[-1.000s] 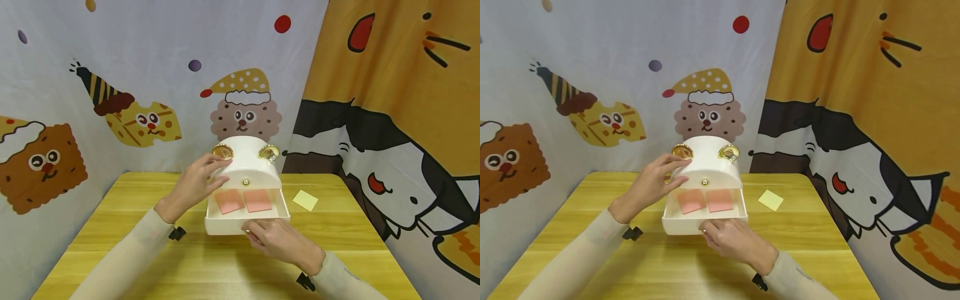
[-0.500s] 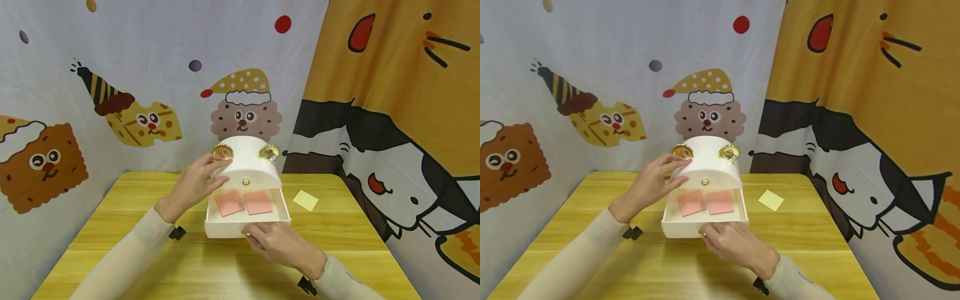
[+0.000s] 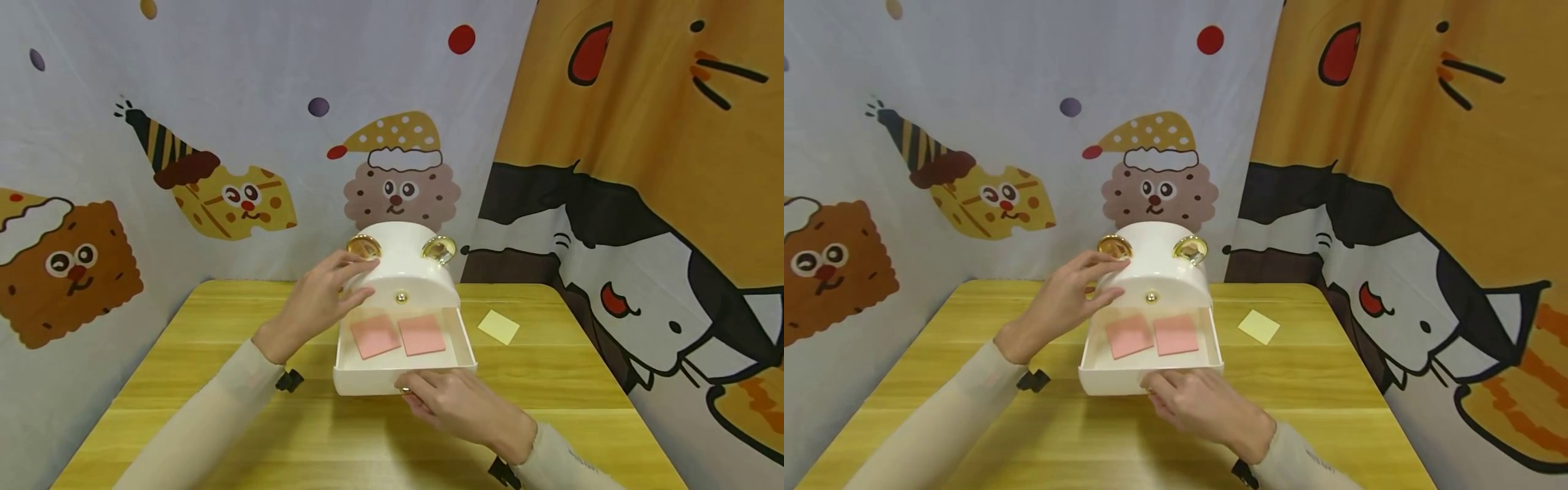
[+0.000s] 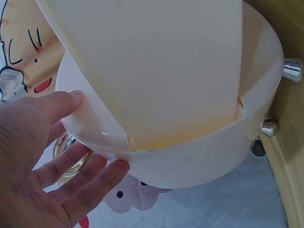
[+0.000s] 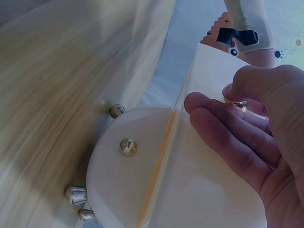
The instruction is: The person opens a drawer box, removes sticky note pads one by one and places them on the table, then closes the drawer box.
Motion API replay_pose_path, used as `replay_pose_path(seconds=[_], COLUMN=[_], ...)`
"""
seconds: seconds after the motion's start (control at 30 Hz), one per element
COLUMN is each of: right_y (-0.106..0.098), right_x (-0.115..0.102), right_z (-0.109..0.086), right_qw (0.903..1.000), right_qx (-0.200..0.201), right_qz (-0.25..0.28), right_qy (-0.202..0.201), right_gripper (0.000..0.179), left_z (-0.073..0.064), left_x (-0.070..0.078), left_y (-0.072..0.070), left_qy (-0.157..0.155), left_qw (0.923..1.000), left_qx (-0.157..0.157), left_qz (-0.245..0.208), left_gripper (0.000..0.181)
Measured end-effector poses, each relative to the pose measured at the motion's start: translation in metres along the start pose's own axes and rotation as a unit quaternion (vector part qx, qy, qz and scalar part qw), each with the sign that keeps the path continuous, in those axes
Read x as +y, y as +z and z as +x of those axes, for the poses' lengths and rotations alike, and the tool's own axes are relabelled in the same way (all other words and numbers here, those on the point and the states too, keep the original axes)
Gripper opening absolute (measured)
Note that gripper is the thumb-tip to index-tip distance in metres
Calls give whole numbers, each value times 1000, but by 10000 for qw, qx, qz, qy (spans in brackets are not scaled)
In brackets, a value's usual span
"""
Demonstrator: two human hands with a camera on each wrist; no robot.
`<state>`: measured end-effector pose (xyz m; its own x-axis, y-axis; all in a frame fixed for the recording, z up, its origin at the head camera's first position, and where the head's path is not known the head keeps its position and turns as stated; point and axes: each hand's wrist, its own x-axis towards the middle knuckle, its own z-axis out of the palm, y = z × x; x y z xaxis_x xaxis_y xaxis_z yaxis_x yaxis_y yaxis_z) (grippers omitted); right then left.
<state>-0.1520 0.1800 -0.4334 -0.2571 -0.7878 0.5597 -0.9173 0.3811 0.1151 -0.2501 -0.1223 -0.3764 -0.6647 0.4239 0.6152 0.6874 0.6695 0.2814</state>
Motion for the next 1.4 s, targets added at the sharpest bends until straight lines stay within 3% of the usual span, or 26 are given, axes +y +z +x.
replay_pose_path(seconds=[0.8,1.1,1.4], right_y=[-4,-4,-3], right_x=[-8,-11,-14], right_z=[-3,-2,-4], right_qw=[9999,9998,9997], right_qx=[-37,11,38], right_qz=[-62,-118,-94], right_qy=[-73,-169,-209], right_gripper=[17,31,24], left_z=[0,0,0], left_x=[1,0,-1], left_y=[-2,-2,0], left_qy=[67,58,41], left_qw=[10000,10000,10000], left_qx=[58,23,12], left_qz=[-29,4,-10], left_gripper=[50,50,49])
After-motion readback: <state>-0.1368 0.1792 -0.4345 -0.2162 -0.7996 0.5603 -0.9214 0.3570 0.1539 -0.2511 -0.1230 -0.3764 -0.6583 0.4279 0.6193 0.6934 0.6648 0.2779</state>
